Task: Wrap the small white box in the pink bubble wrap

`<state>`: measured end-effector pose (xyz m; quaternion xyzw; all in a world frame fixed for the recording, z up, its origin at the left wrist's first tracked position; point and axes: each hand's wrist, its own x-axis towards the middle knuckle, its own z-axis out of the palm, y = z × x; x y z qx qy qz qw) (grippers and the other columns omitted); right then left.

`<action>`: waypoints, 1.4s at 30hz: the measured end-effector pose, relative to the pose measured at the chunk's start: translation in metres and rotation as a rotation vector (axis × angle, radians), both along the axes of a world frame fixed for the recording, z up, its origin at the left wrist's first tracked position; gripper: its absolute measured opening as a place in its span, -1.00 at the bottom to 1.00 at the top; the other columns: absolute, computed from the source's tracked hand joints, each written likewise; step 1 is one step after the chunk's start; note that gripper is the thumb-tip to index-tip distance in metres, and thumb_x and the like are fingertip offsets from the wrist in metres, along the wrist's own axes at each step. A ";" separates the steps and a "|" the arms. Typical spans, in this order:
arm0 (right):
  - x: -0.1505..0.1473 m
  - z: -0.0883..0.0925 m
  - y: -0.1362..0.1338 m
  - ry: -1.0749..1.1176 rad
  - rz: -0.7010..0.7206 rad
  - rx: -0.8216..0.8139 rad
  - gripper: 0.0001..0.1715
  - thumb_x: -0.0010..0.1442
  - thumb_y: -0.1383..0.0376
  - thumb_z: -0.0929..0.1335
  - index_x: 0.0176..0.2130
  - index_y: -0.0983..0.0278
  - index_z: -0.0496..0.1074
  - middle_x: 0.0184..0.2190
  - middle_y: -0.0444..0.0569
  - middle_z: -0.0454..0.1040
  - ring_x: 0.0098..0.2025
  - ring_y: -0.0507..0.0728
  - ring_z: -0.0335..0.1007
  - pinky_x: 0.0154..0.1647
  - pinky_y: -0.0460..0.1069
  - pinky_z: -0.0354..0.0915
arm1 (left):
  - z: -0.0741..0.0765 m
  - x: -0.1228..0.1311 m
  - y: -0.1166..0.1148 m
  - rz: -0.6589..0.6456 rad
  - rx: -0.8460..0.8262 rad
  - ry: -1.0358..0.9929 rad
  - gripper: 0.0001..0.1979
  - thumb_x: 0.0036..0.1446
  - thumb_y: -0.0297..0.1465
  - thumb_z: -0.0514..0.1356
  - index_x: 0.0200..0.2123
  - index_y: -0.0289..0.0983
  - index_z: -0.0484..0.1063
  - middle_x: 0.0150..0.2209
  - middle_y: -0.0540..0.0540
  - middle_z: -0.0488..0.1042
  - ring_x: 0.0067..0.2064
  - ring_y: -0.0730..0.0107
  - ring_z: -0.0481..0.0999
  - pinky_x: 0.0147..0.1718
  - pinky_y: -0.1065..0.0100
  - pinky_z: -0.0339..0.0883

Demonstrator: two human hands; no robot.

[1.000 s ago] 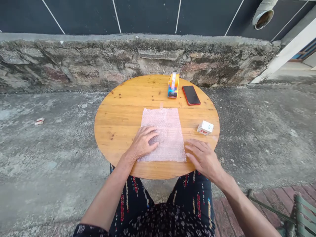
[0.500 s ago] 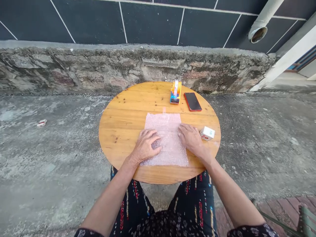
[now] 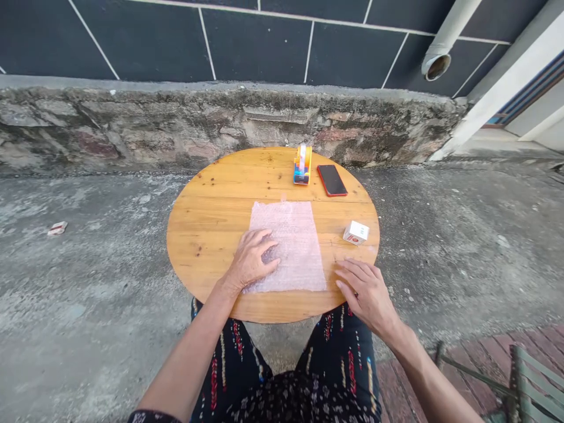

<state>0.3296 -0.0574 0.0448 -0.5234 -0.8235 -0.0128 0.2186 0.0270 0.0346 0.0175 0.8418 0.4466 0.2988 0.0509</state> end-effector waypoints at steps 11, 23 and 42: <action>-0.027 -0.057 -0.113 0.565 -0.096 -0.045 -0.76 0.25 0.40 0.28 -0.13 0.15 0.44 -0.05 0.06 0.50 0.07 0.26 0.39 0.03 0.26 0.37 | 0.020 -0.021 -0.055 0.197 0.065 -0.162 -0.73 0.11 -0.34 0.19 -0.08 -0.20 0.43 0.10 -0.16 0.37 0.12 0.09 0.35 0.13 0.00 0.23; -0.066 -0.026 -0.071 0.294 -0.067 0.023 -0.57 0.26 0.30 0.27 0.12 0.24 0.31 0.16 0.11 0.36 0.18 0.30 0.24 0.11 0.26 0.22 | -0.012 -0.002 -0.111 0.139 0.004 -0.078 -0.78 0.17 -0.32 0.17 -0.11 -0.20 0.44 0.05 -0.17 0.43 0.13 0.08 0.36 0.10 -0.04 0.24; -0.067 -0.046 -0.055 0.228 -0.048 0.040 -0.55 0.32 0.24 0.23 0.16 0.27 0.33 0.17 0.11 0.36 0.25 0.26 0.18 0.21 0.24 0.11 | -0.009 -0.002 -0.112 0.194 -0.015 -0.170 -0.84 0.15 -0.38 0.14 -0.22 -0.22 0.48 -0.01 -0.15 0.48 0.10 0.15 0.41 0.09 0.02 0.30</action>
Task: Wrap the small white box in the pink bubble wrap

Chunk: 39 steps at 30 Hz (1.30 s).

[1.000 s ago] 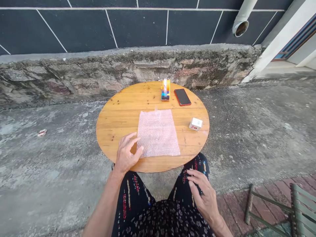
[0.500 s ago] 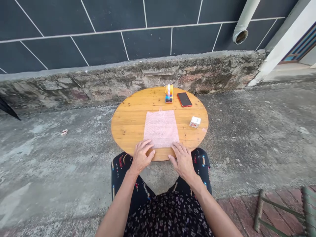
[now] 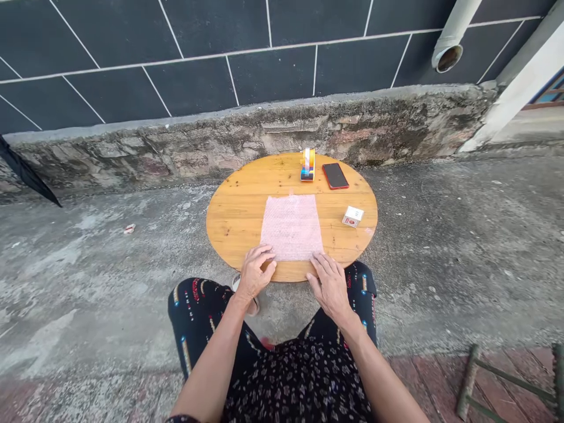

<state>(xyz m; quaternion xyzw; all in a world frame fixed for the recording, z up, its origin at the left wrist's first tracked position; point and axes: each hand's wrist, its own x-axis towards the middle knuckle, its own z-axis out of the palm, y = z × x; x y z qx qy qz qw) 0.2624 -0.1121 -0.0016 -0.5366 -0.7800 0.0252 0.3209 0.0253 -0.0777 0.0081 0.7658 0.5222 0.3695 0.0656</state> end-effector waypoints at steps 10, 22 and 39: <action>-0.004 0.005 0.006 -0.077 -0.059 -0.017 -0.57 0.34 0.24 0.20 0.14 0.30 0.34 0.17 0.10 0.37 0.23 0.26 0.21 0.16 0.19 0.12 | 0.000 -0.001 0.003 -0.025 -0.055 -0.038 -0.77 0.10 -0.45 0.15 -0.15 -0.22 0.48 0.04 -0.14 0.48 0.16 0.11 0.36 0.15 -0.04 0.24; 0.000 -0.004 0.007 -0.157 -0.065 0.036 -0.58 0.34 0.23 0.22 0.13 0.28 0.35 0.17 0.07 0.37 0.23 0.24 0.21 0.16 0.15 0.07 | -0.008 -0.001 0.005 0.060 0.015 -0.159 -0.78 0.10 -0.54 0.10 -0.22 -0.25 0.47 -0.08 -0.16 0.49 0.09 0.14 0.39 0.11 0.05 0.29; 0.111 0.027 0.069 0.160 -0.273 0.153 -0.49 0.19 0.33 0.26 0.14 0.33 0.27 0.16 0.18 0.31 0.22 0.26 0.16 0.20 0.21 0.15 | -0.019 0.010 0.007 0.153 0.113 0.052 -0.83 0.16 -0.47 0.08 -0.21 -0.26 0.43 -0.07 -0.19 0.48 0.04 0.11 0.43 0.07 0.07 0.30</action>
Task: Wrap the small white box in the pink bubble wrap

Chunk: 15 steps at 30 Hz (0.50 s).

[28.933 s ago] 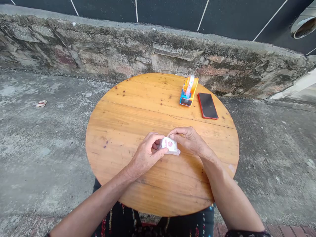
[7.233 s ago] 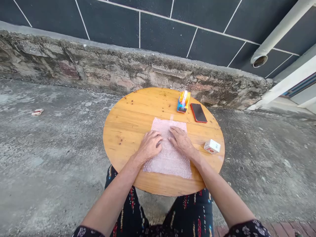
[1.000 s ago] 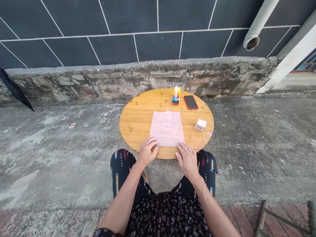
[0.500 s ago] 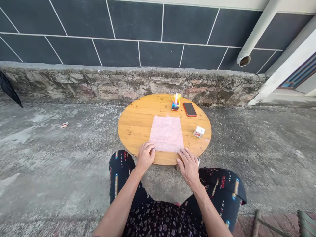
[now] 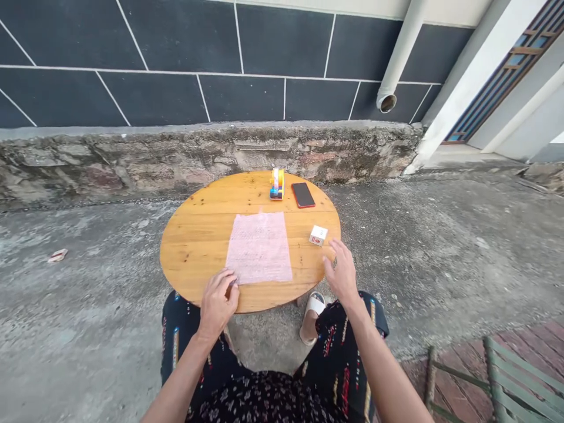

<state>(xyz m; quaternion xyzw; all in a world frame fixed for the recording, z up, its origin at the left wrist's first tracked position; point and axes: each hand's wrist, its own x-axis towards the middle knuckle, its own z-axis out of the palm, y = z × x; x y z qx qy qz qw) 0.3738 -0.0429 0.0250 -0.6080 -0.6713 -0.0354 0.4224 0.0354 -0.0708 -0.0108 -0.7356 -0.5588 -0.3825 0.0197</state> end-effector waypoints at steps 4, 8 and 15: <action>0.010 0.007 0.035 0.070 0.026 -0.059 -0.26 0.10 0.33 0.31 0.24 0.40 0.12 0.20 0.23 0.24 0.25 0.29 0.11 0.27 0.22 0.09 | -0.001 0.001 0.000 0.002 0.017 0.016 -0.83 0.16 -0.47 0.08 -0.20 -0.26 0.43 -0.07 -0.18 0.49 0.04 0.13 0.44 0.07 0.07 0.30; 0.008 0.006 0.057 0.237 0.101 -0.137 -0.17 0.02 0.31 0.37 0.25 0.38 0.14 0.21 0.22 0.23 0.26 0.31 0.10 0.29 0.21 0.03 | -0.002 0.002 0.000 0.019 0.018 0.030 -0.82 0.16 -0.47 0.07 -0.21 -0.27 0.43 -0.07 -0.19 0.49 0.04 0.11 0.44 0.06 0.05 0.31; -0.002 0.008 0.052 0.589 0.153 -0.245 -0.42 0.02 0.24 0.40 0.07 0.25 0.35 -0.06 0.09 0.51 -0.06 0.25 0.46 0.05 0.21 0.31 | -0.004 -0.004 0.002 -0.030 0.028 -0.023 -0.82 0.14 -0.45 0.11 -0.18 -0.26 0.44 -0.08 -0.18 0.50 0.02 0.10 0.46 0.05 0.02 0.34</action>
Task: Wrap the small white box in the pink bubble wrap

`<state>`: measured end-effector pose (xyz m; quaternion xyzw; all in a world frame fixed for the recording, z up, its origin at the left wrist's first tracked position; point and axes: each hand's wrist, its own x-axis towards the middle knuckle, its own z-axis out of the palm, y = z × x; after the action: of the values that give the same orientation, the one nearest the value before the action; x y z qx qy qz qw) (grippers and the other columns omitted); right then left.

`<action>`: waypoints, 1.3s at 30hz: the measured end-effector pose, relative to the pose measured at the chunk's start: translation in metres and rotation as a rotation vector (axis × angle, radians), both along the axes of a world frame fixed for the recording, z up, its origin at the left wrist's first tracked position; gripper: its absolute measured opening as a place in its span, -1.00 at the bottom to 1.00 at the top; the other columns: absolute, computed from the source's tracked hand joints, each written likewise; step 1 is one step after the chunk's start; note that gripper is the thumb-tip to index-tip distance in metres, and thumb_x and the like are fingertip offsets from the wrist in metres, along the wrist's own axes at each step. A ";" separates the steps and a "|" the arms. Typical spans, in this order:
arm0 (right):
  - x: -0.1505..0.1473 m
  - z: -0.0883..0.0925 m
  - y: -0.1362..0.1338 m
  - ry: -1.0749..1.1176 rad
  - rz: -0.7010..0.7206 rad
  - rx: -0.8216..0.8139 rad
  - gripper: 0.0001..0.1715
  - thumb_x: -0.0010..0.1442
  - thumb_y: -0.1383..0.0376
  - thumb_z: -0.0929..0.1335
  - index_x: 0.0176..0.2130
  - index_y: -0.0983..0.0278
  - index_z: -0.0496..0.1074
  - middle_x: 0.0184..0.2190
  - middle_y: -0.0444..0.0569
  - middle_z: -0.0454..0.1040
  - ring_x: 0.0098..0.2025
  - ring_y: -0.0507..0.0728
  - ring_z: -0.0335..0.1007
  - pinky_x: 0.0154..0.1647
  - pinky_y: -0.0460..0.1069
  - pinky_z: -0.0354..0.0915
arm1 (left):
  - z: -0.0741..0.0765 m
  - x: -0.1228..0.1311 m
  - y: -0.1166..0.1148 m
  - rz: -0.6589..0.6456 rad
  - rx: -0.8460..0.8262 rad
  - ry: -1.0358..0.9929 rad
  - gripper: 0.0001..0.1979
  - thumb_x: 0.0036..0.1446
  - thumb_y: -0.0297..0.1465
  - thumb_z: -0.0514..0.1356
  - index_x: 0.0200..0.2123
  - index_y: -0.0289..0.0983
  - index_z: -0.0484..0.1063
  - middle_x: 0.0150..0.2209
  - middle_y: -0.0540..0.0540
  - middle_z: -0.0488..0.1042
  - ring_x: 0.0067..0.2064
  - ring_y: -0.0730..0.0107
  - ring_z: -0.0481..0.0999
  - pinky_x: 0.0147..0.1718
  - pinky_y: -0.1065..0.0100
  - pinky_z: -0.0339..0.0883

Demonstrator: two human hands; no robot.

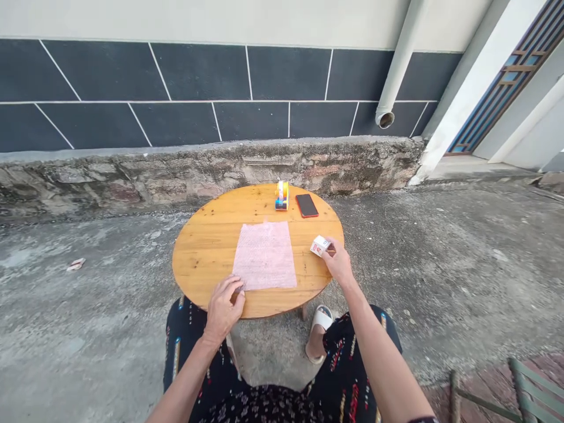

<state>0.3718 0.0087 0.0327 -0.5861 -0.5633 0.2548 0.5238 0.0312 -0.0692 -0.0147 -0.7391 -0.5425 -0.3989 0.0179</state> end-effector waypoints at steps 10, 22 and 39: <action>-0.091 0.039 -0.062 1.040 0.712 -0.399 -0.61 0.14 0.07 0.38 -0.09 0.23 0.42 -0.26 -0.02 0.57 -0.39 0.09 0.48 -0.43 -0.02 0.41 | 0.052 0.033 -0.036 -0.103 0.014 -0.303 -0.52 0.14 -0.38 0.19 0.14 -0.23 0.28 0.15 -0.20 0.34 0.22 0.08 0.27 0.21 -0.02 0.16; -0.151 0.044 -0.102 0.815 0.766 -0.359 -0.60 0.21 0.00 0.33 -0.14 0.25 0.46 -0.27 0.00 0.55 -0.37 0.09 0.45 -0.42 -0.03 0.38 | 0.093 0.045 -0.066 -0.248 -0.329 -1.080 -0.46 0.01 -0.32 0.34 0.09 -0.24 0.37 0.08 -0.18 0.44 0.09 0.15 0.42 0.12 0.20 0.23; -0.138 0.057 -0.137 0.159 0.529 -0.029 -0.52 0.21 0.07 0.36 0.07 0.18 0.35 -0.11 -0.01 0.45 -0.14 0.14 0.41 -0.08 0.06 0.33 | 0.089 0.048 -0.069 -0.368 -0.867 -1.904 -0.61 0.11 -0.09 0.23 -0.18 -0.28 0.47 -0.33 -0.09 0.55 -0.38 0.42 0.51 -0.41 0.41 0.32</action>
<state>0.2340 -0.1280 0.0896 -0.4043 -0.6501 0.4359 0.4732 0.0795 -0.1378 0.0744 -0.1362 -0.3085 -0.5822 -0.7398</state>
